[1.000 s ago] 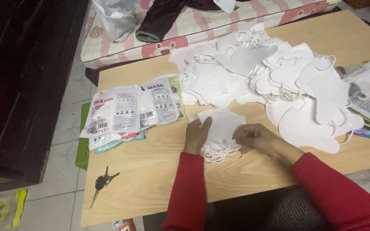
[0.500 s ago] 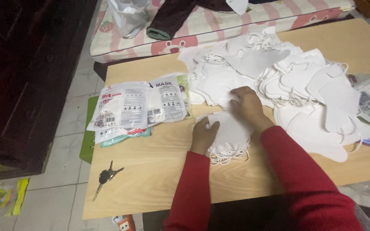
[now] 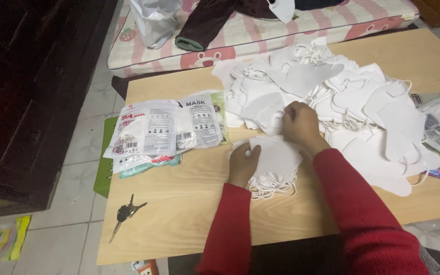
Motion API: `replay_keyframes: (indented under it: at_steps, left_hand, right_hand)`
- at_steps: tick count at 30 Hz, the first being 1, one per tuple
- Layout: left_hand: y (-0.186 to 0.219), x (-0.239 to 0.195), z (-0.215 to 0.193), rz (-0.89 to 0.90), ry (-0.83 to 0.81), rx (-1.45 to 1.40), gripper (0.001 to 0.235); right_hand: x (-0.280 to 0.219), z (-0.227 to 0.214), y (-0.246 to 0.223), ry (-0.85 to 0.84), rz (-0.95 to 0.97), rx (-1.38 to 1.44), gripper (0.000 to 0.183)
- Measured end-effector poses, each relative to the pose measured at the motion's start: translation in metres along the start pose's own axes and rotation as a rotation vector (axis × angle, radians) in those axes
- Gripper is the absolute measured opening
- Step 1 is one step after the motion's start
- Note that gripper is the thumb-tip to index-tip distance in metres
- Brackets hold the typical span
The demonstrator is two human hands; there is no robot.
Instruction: The person is sorting and stacking white face masks from a large pile into smaller, neat groups on a wooden surface.
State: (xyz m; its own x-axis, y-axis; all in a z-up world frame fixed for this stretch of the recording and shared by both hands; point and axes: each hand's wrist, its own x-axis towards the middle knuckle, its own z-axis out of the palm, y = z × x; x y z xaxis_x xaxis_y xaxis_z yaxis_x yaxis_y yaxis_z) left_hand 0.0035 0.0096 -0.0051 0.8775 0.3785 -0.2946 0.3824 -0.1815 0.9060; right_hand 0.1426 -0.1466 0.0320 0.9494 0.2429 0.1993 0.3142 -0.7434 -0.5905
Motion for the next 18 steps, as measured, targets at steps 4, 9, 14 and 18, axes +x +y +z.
replay_keyframes:
  at_steps: [4,9,14,18]
  left_hand:
    - [-0.005,0.005,0.003,-0.016,-0.015,0.008,0.061]
    - [0.062,-0.042,-0.019,0.072,-0.009,-0.019,0.060]
    - [0.027,-0.018,-0.005,0.046,0.009,-0.043,0.058]
    - [0.001,0.008,0.007,0.060,0.020,-0.055,0.077]
  right_hand:
    - [-0.009,-0.012,0.008,0.085,-0.010,0.266,0.021]
    - [-0.068,-0.037,-0.005,-0.175,0.064,0.290,0.023]
    - [-0.110,-0.043,0.010,-0.246,0.052,0.384,0.021]
    - [-0.138,-0.053,-0.005,-0.248,-0.093,0.314,0.022]
